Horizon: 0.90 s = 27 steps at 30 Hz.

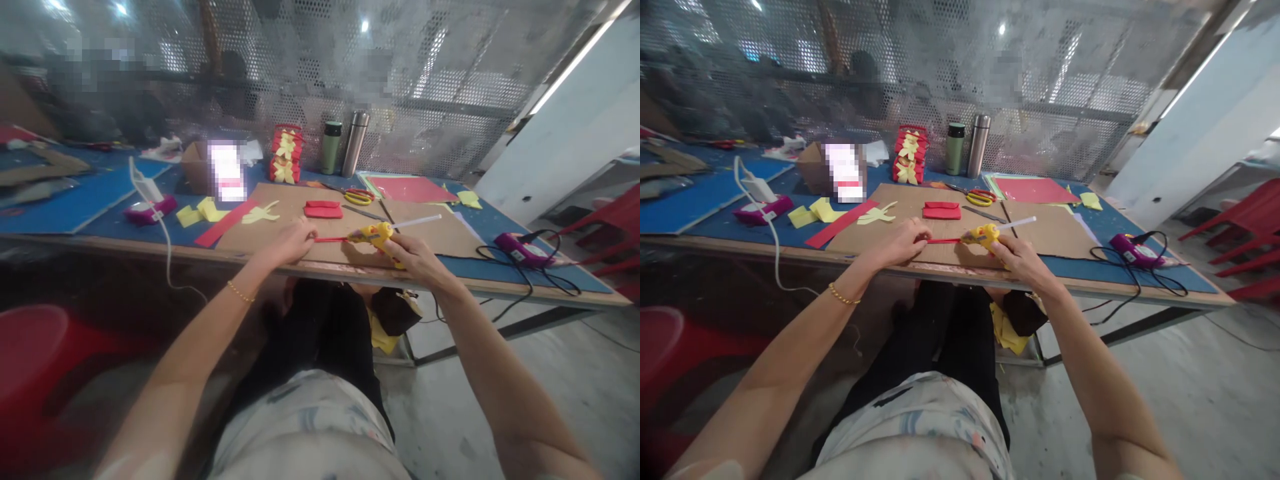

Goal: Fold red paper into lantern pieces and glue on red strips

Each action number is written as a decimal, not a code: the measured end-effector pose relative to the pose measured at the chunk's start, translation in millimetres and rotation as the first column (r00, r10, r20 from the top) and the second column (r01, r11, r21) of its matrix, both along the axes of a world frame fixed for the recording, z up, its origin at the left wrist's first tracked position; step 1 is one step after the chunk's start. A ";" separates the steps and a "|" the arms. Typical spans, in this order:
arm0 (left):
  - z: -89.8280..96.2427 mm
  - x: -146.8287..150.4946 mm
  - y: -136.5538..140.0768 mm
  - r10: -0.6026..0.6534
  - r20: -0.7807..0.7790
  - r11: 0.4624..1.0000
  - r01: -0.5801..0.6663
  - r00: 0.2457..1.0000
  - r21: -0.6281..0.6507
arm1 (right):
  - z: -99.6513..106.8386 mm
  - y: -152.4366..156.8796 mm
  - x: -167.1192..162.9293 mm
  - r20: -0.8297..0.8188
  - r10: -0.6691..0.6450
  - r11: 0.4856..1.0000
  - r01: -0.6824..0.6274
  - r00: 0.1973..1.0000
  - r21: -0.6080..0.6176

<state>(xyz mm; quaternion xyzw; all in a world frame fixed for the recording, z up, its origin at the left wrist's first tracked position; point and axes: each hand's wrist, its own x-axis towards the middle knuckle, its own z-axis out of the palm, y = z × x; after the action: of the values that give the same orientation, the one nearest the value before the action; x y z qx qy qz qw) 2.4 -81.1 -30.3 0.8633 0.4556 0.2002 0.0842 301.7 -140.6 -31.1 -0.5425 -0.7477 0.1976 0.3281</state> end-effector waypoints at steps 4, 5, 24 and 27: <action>-5.9 -24.6 -10.1 0.090 -0.048 0.992 -0.086 0.995 0.092 | 0.2 -0.5 0.2 -0.011 0.016 1.000 -0.016 1.000 -0.003; -7.5 -26.6 -11.4 0.105 -0.044 0.989 -0.100 0.994 0.105 | 0.7 -0.6 -1.5 -0.012 0.024 1.000 -0.024 1.000 -0.003; -12.9 -27.0 -11.9 0.103 0.138 0.994 -0.108 0.985 0.029 | 4.7 4.9 -29.5 0.010 0.112 0.994 -0.112 0.994 0.003; -13.5 -26.7 -12.9 0.116 0.150 0.992 -0.121 0.982 0.025 | 3.8 6.4 -31.4 0.008 0.120 0.993 -0.120 0.993 -0.004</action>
<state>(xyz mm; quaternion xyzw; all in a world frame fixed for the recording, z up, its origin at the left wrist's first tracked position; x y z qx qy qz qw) -24.3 -94.0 -43.8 0.8187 0.4952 0.2760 0.0913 270.3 -134.3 -27.3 -0.4981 -0.7798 0.2160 0.3115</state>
